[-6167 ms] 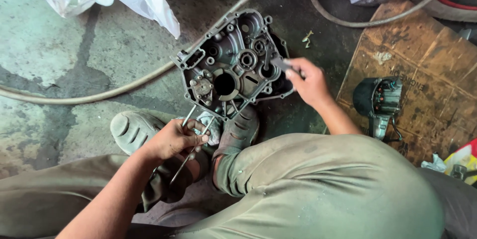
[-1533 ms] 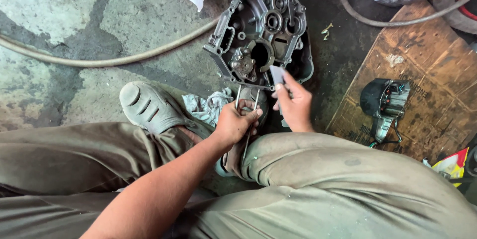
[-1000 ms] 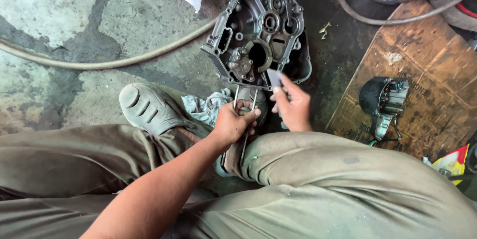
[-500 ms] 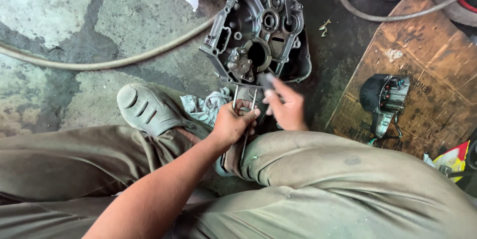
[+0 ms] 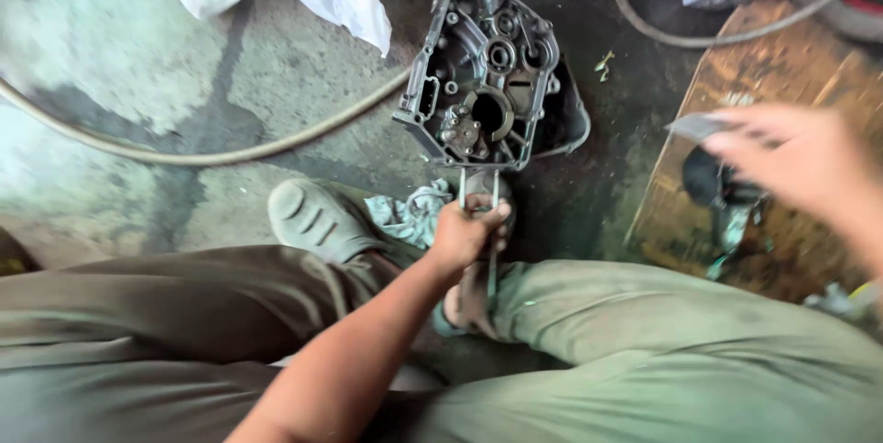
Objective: Clean and scrape gaskets or residue from a motorcycle engine casing using a small blade.
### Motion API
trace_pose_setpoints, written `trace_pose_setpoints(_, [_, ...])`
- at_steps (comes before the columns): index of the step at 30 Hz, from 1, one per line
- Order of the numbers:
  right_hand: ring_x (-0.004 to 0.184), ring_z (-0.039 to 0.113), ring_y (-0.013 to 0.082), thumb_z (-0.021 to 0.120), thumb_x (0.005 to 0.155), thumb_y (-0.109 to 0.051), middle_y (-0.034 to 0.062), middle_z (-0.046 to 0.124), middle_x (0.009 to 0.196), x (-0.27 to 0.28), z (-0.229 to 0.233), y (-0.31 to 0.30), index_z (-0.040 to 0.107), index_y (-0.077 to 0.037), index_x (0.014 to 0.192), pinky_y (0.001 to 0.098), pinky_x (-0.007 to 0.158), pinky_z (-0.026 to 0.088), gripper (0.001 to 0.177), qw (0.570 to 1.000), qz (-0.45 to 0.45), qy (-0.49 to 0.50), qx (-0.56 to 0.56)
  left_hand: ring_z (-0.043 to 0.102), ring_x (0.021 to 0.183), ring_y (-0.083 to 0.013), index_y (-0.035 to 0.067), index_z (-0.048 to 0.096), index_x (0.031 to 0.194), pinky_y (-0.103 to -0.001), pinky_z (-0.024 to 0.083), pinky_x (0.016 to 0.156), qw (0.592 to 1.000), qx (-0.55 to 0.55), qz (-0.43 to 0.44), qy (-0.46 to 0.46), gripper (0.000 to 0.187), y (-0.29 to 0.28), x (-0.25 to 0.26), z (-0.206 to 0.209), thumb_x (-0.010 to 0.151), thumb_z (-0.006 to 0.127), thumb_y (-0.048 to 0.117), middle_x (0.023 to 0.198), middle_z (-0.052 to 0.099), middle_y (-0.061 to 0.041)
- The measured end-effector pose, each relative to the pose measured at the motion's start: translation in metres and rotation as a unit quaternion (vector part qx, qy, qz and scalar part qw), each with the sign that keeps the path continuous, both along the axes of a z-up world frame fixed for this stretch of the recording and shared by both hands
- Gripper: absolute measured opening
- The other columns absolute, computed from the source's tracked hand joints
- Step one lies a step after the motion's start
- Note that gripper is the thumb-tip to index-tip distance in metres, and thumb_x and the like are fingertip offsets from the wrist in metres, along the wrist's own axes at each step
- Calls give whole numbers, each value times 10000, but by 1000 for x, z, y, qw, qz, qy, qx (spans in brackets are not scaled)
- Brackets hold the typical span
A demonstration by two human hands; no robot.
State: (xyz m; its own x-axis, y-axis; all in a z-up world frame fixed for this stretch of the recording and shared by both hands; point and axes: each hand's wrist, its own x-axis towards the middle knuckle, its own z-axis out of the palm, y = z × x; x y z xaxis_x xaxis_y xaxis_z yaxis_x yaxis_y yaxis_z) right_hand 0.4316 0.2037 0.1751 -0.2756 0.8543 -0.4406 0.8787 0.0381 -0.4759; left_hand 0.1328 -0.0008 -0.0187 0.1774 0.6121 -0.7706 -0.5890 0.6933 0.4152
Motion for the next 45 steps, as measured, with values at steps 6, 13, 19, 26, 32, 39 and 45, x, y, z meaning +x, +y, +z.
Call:
trace_pose_setpoints(6, [684,695,243,729,882,-539,75,719,772,-92,48,-15,756,-149,992,398,619,537,405,955,163,-214,129,611,549,-145,99,662,1037,-281,491,516,999,-23,-14,-35,174,13,3,16,942,704,239,709,638,-16])
trace_pose_setpoints(13, [683,679,279,625,971,-420,112,727,787,-159,-61,-102,742,-197,1152,440,619,537,310,992,38,-113,48,619,549,-148,86,673,1048,-282,504,518,999,13,-7,-36,185,4,14,-11,932,727,220,715,649,-20])
trace_pose_setpoints(19, [515,598,133,607,953,-146,10,655,756,-166,-148,-133,607,-135,1323,328,491,492,371,951,-241,181,-73,644,595,-183,98,663,1075,-322,522,566,999,1,-31,-9,688,8,10,-4,902,462,732,749,662,-46])
trace_pose_setpoints(26, [711,716,278,655,921,-294,143,775,915,-192,-135,-158,660,-273,1347,397,653,570,426,972,-234,21,25,655,706,-201,66,690,1094,-344,538,642,997,-37,-16,-69,1032,2,18,-29,828,154,906,838,696,-78])
trace_pose_setpoints(32, [847,712,396,629,895,-436,197,732,899,-196,-131,-153,661,-411,1317,486,779,566,423,965,-241,-96,37,657,630,-200,63,680,967,-311,541,585,998,37,-45,-35,247,-3,15,-35,942,618,301,782,688,-64])
trace_pose_setpoints(39, [838,688,431,595,930,-475,212,717,849,-193,-141,-166,600,-457,1378,516,789,543,449,967,-233,-99,28,661,745,-118,62,686,993,-262,569,669,982,110,-136,-72,117,-2,0,-44,880,709,40,884,709,-8])
trace_pose_setpoints(45, [800,709,411,590,931,-500,179,732,845,-194,-139,-166,599,-482,1360,515,746,561,429,964,-237,-114,32,715,823,-126,57,668,1113,-288,612,685,969,97,-206,-99,294,2,-13,-30,842,733,-37,933,741,-19])
